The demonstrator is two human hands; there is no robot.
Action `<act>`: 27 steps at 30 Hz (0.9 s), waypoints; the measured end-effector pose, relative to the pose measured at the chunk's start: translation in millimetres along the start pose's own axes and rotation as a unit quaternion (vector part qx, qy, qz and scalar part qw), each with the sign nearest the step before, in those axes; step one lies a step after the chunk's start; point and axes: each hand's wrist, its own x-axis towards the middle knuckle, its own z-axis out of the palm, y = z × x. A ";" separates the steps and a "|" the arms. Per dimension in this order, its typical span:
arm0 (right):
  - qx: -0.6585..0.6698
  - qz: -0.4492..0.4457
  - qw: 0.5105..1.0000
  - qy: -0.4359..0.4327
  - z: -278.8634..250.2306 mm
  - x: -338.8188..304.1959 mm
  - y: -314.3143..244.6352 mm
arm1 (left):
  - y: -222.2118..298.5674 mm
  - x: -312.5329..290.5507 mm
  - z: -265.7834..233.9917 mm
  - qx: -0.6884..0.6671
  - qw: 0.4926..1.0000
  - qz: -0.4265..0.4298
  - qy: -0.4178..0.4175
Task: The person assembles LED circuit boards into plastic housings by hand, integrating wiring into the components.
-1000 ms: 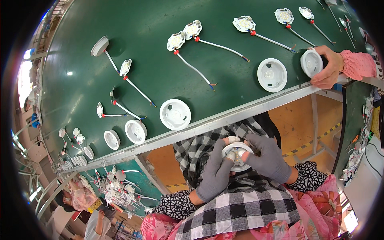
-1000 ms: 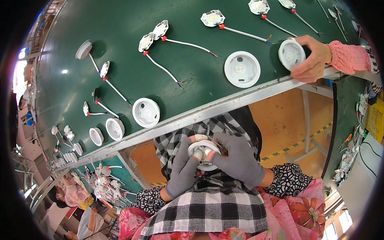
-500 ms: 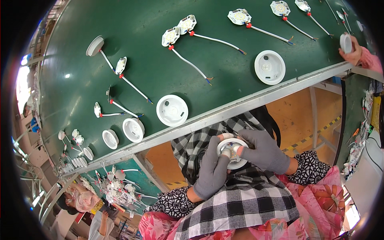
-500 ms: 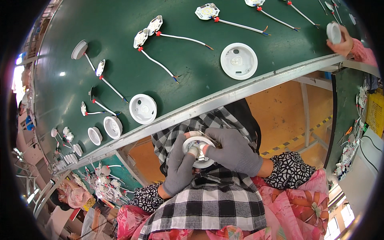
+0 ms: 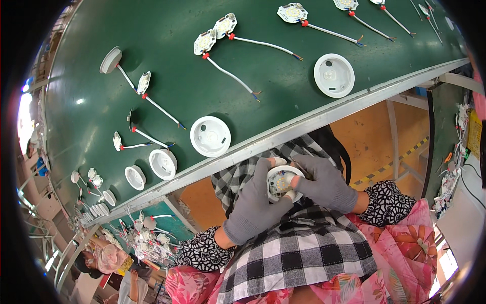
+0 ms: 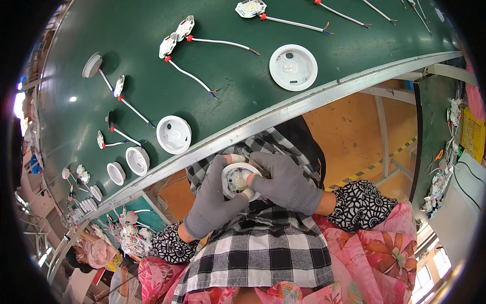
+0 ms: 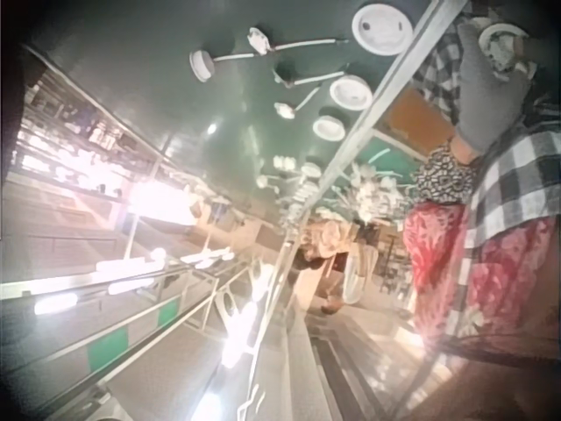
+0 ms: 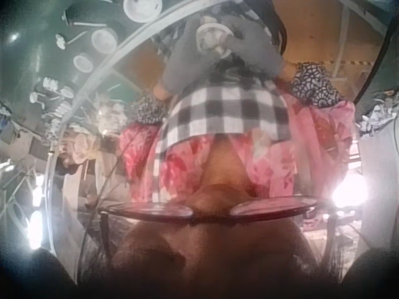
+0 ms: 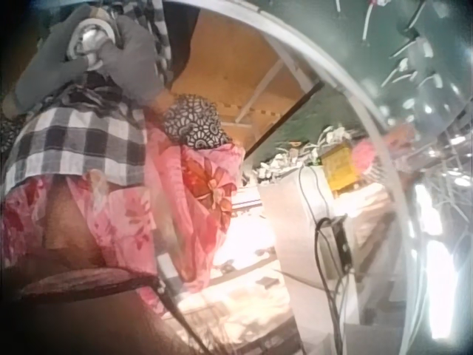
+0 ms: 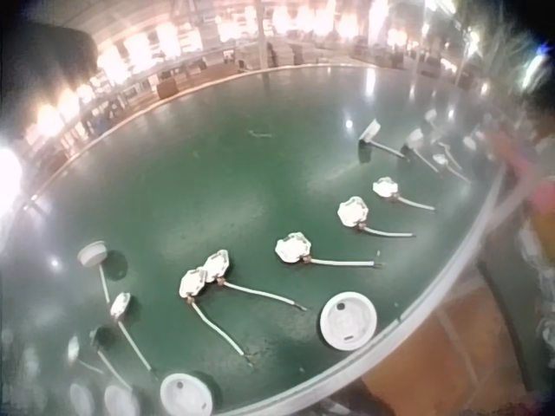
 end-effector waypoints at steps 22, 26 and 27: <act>-0.217 -0.029 0.975 0.033 14.9 5.4 -3.9 | 0.9 5.8 -9.9 0.143 0.989 -0.041 -0.024; -0.206 -0.027 0.978 0.028 18.6 6.3 -3.7 | 0.6 3.6 -11.7 0.163 0.986 -0.034 -0.025; -0.209 -0.016 0.977 0.023 19.8 6.5 -3.1 | 1.1 3.0 -12.5 0.163 0.985 -0.040 -0.029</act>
